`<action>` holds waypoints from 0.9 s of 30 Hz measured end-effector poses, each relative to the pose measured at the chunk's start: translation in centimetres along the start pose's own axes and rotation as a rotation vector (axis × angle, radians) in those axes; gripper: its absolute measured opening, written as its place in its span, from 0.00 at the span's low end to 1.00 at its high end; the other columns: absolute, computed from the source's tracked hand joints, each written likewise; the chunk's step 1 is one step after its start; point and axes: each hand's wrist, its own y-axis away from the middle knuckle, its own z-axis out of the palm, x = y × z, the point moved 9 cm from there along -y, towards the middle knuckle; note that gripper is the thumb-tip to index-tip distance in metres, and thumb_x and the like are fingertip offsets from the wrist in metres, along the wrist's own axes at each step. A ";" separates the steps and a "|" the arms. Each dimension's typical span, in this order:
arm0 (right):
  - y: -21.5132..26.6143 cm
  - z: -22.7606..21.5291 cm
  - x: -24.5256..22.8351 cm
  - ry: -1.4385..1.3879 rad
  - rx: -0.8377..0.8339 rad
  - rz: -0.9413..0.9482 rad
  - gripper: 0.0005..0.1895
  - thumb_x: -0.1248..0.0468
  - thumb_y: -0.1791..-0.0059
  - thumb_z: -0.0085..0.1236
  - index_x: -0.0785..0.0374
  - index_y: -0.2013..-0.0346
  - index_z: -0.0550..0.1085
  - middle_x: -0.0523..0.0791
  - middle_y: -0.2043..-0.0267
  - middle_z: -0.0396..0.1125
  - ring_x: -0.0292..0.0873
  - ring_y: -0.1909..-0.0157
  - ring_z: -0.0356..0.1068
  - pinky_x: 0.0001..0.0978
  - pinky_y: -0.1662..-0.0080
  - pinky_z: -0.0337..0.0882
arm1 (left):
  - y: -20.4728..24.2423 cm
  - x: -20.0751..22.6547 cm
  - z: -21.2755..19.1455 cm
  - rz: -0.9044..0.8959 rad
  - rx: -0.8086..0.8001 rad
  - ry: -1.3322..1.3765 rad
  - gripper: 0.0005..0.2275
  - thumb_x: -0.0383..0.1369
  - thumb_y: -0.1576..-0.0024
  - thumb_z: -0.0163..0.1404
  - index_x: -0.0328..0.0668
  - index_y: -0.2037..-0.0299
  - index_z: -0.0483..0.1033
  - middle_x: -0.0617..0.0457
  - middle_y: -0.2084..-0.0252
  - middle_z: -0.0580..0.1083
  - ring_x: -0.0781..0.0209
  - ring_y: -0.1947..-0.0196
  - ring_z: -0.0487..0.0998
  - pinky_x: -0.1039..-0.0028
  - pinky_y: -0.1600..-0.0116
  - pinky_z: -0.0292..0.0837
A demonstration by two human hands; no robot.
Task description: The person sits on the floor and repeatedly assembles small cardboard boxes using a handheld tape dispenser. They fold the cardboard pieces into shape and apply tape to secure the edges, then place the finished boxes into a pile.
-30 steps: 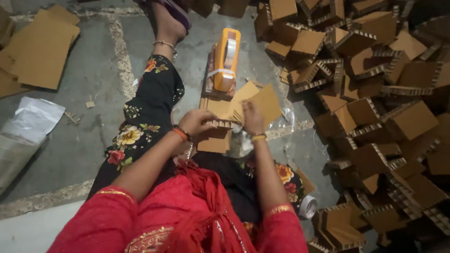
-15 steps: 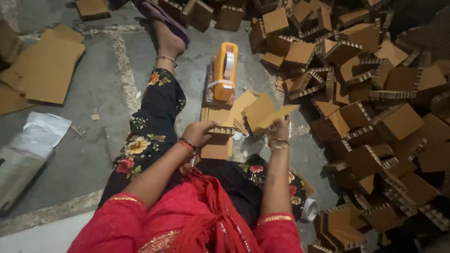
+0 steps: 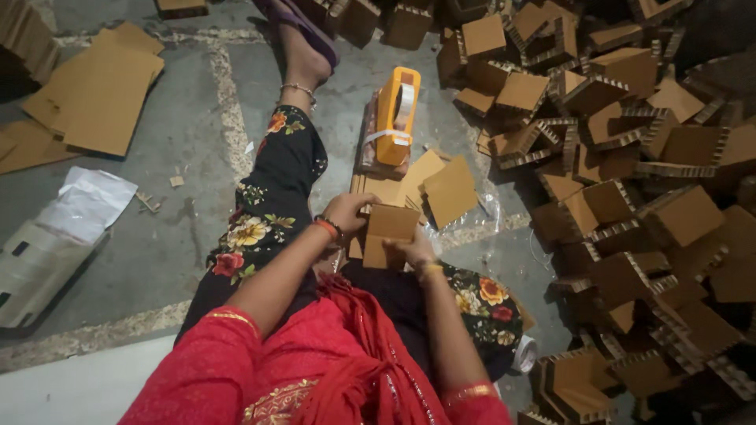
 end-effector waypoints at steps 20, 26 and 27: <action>-0.4 2.0 -6.7 -0.336 -0.252 -0.118 0.24 0.66 0.55 0.67 0.64 0.46 0.73 0.44 0.49 0.73 0.41 0.48 0.73 0.36 0.50 0.75 | 0.0 -2.9 4.3 -0.096 -0.066 0.783 0.35 0.39 0.42 0.61 0.35 0.30 0.53 0.49 0.39 0.67 0.62 0.38 0.68 0.69 0.35 0.65; -0.5 3.4 -4.2 -0.353 -0.270 0.011 0.25 0.63 0.52 0.67 0.65 0.42 0.73 0.45 0.46 0.72 0.41 0.47 0.72 0.35 0.48 0.74 | -0.5 -4.3 5.6 -0.217 -0.203 0.710 0.37 0.44 0.43 0.60 0.33 0.33 0.51 0.49 0.44 0.72 0.64 0.43 0.72 0.72 0.40 0.71; -0.9 3.4 -4.2 -0.323 -0.271 -0.037 0.25 0.62 0.51 0.67 0.67 0.42 0.73 0.45 0.45 0.72 0.40 0.46 0.71 0.34 0.47 0.73 | -0.6 -4.1 5.3 -0.175 -0.225 0.676 0.36 0.44 0.44 0.61 0.33 0.34 0.53 0.49 0.46 0.73 0.63 0.46 0.74 0.72 0.42 0.73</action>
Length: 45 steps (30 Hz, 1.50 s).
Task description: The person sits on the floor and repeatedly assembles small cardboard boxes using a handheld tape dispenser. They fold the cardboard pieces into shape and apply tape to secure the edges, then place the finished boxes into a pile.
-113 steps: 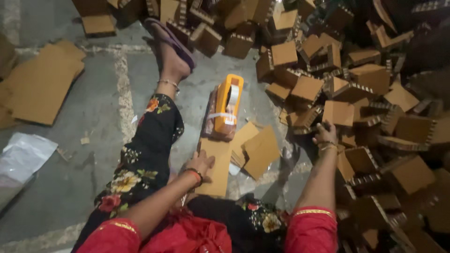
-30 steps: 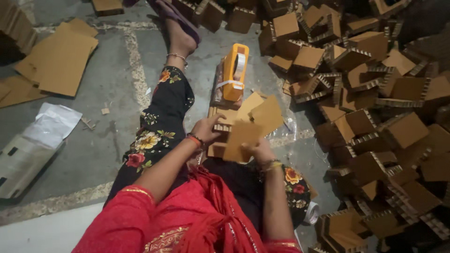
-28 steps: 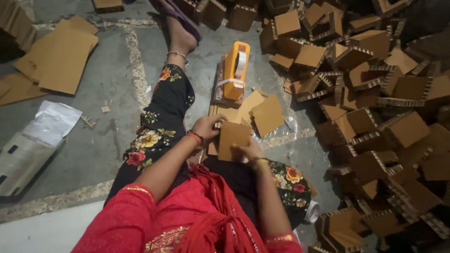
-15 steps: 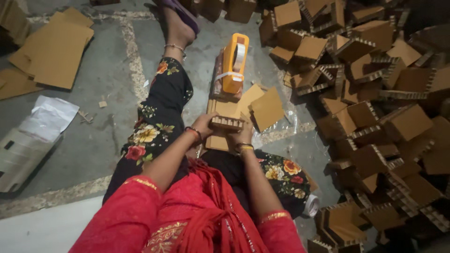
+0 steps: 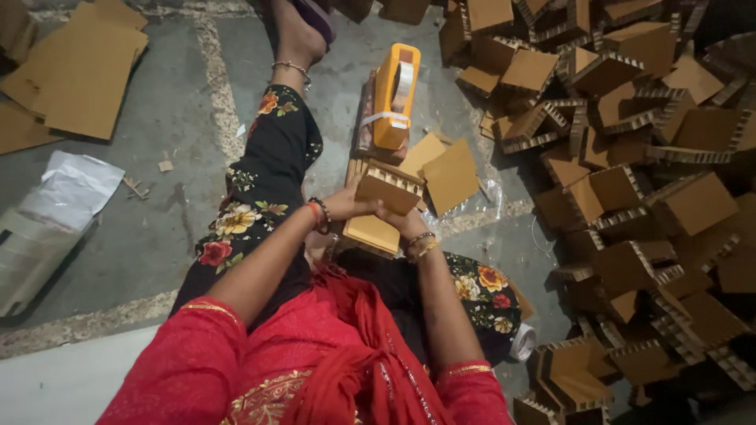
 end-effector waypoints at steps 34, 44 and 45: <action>-10.6 -9.7 -5.1 0.183 0.526 -0.116 0.15 0.52 0.51 0.60 0.61 0.61 0.78 0.38 0.73 0.64 0.36 0.71 0.61 0.31 0.69 0.62 | 0.6 8.8 -3.8 0.255 0.396 -0.663 0.22 0.26 0.53 0.58 0.53 0.46 0.78 0.49 0.53 0.78 0.46 0.54 0.80 0.62 0.50 0.76; -4.4 -7.4 2.7 0.750 0.530 0.097 0.31 0.42 0.51 0.70 0.74 0.71 0.79 0.49 0.76 0.69 0.41 0.73 0.65 0.38 0.67 0.66 | -1.4 8.9 -4.6 0.174 0.312 -0.706 0.22 0.29 0.53 0.61 0.60 0.47 0.78 0.50 0.56 0.78 0.46 0.56 0.80 0.61 0.52 0.76; -5.0 -7.4 1.3 0.930 0.570 0.050 0.26 0.45 0.54 0.70 0.69 0.66 0.79 0.48 0.73 0.70 0.44 0.72 0.68 0.39 0.67 0.68 | -1.2 9.4 -4.8 0.220 0.332 -0.716 0.22 0.30 0.53 0.61 0.59 0.47 0.78 0.50 0.56 0.78 0.46 0.56 0.80 0.61 0.52 0.76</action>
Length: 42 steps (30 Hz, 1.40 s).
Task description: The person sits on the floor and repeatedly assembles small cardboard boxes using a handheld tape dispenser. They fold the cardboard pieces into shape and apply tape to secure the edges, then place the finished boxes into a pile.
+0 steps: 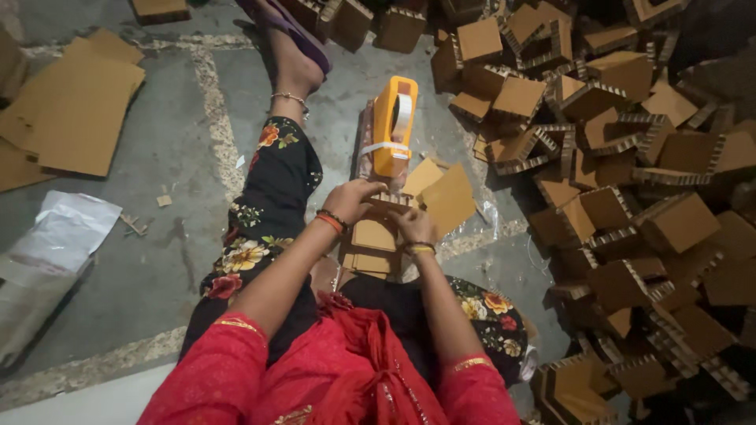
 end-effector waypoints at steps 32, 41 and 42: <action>2.5 -6.7 -4.9 -0.797 -0.386 -0.239 0.24 0.62 0.56 0.67 0.59 0.47 0.71 0.41 0.58 0.71 0.37 0.60 0.72 0.32 0.59 0.74 | 6.1 0.1 -2.1 0.077 0.629 -0.202 0.25 0.39 0.44 0.57 0.31 0.43 0.64 0.31 0.47 0.72 0.31 0.47 0.74 0.55 0.37 0.69; 5.1 -9.6 -11.1 -0.168 0.219 -0.508 0.23 0.68 0.56 0.67 0.57 0.47 0.75 0.45 0.63 0.73 0.41 0.66 0.74 0.32 0.60 0.77 | 5.8 -7.0 2.4 -0.454 -0.033 -0.310 0.33 0.53 0.52 0.62 0.33 0.47 0.70 0.33 0.46 0.72 0.36 0.41 0.70 0.53 0.33 0.62; 4.4 -9.2 -10.4 -0.163 0.175 -0.495 0.22 0.68 0.57 0.69 0.57 0.48 0.76 0.46 0.65 0.72 0.42 0.66 0.73 0.33 0.61 0.76 | 5.5 -6.8 1.6 -0.449 -0.058 -0.416 0.36 0.55 0.56 0.65 0.32 0.48 0.70 0.34 0.46 0.71 0.37 0.40 0.69 0.53 0.31 0.59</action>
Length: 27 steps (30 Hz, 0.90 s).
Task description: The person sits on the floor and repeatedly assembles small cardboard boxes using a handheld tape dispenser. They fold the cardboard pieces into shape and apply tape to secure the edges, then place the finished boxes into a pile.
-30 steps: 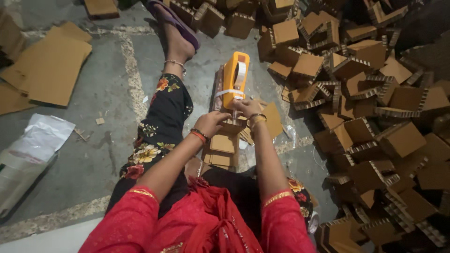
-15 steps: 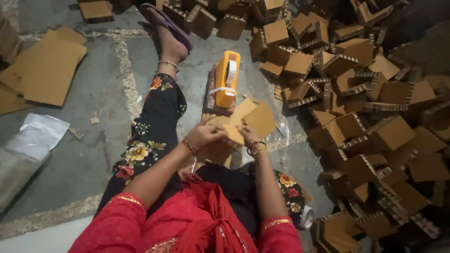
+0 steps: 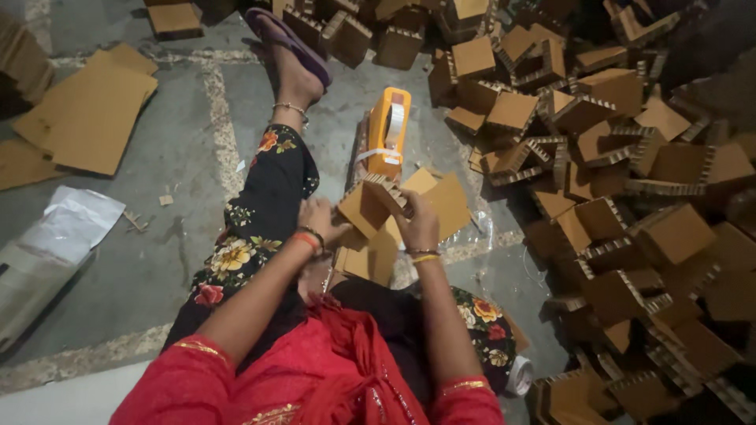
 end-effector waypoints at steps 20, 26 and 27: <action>-11.9 10.2 14.4 -0.430 -0.222 0.520 0.19 0.52 0.49 0.58 0.62 0.52 0.74 0.45 0.61 0.72 0.41 0.66 0.70 0.34 0.65 0.74 | -1.0 6.3 -2.5 0.339 0.079 0.313 0.16 0.29 0.52 0.57 0.53 0.52 0.78 0.49 0.59 0.79 0.44 0.56 0.79 0.57 0.54 0.75; -11.0 6.1 10.9 -0.269 -0.129 0.451 0.16 0.50 0.48 0.57 0.59 0.63 0.79 0.39 0.72 0.64 0.34 0.73 0.62 0.27 0.71 0.64 | -0.5 6.5 -2.8 0.329 0.081 0.326 0.17 0.27 0.53 0.55 0.55 0.52 0.78 0.49 0.59 0.79 0.44 0.57 0.80 0.56 0.55 0.75; -7.4 5.7 10.7 -0.345 -0.115 0.530 0.16 0.50 0.47 0.56 0.59 0.64 0.79 0.39 0.74 0.63 0.33 0.74 0.60 0.27 0.72 0.62 | -0.3 6.4 -2.8 0.326 0.076 0.312 0.17 0.27 0.52 0.55 0.55 0.52 0.78 0.49 0.59 0.79 0.44 0.56 0.80 0.56 0.56 0.75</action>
